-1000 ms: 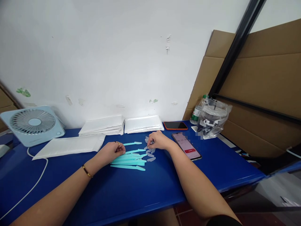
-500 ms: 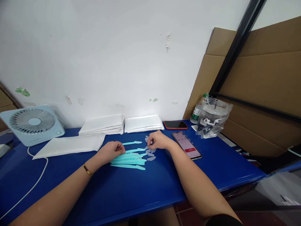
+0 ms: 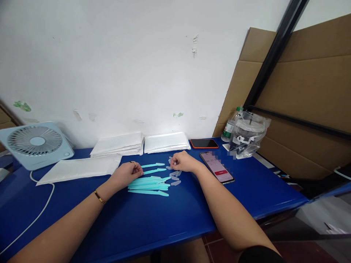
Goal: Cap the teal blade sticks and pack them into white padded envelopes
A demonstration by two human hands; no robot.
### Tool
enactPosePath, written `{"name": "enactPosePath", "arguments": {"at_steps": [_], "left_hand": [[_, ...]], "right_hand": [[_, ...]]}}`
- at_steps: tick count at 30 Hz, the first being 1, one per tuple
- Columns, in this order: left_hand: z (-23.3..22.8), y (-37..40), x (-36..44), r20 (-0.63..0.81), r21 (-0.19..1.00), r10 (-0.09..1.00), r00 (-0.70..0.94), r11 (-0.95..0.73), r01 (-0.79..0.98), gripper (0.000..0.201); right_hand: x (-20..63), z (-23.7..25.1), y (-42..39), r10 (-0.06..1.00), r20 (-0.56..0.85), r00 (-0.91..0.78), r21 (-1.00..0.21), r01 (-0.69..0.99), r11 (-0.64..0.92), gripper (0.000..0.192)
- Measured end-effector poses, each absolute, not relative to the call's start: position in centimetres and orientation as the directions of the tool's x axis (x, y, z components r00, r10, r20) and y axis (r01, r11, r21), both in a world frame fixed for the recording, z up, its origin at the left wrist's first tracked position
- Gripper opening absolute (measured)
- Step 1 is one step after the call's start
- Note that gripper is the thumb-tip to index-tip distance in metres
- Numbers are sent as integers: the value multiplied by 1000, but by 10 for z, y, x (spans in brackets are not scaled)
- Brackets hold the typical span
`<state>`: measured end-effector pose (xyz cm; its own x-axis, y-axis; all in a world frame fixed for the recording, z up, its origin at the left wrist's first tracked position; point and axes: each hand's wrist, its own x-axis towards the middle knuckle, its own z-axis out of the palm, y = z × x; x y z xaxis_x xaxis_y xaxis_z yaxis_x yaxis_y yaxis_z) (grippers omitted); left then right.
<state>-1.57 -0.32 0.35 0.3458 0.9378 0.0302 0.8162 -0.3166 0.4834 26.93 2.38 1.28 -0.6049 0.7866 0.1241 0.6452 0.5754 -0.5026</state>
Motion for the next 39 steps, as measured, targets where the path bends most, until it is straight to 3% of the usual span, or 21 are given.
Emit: {"name": "enactPosePath", "arguments": {"at_steps": [10, 17, 34, 39], "left_hand": [[2, -1, -16, 149, 386, 914, 377, -405, 829, 15], [-2, 9, -26, 130, 391, 935, 331, -355, 849, 14], [5, 3, -20, 145, 406, 932, 331, -362, 839, 20], [15, 0, -32, -37, 501, 895, 444, -368, 784, 25]], "right_hand": [[247, 6, 21, 780, 197, -595, -460, 646, 609, 10], [253, 8, 25, 791, 216, -572, -371, 701, 609, 9], [243, 10, 24, 799, 230, -556, -468, 657, 592, 9], [272, 20, 23, 788, 54, -613, -566, 632, 530, 14]]}}
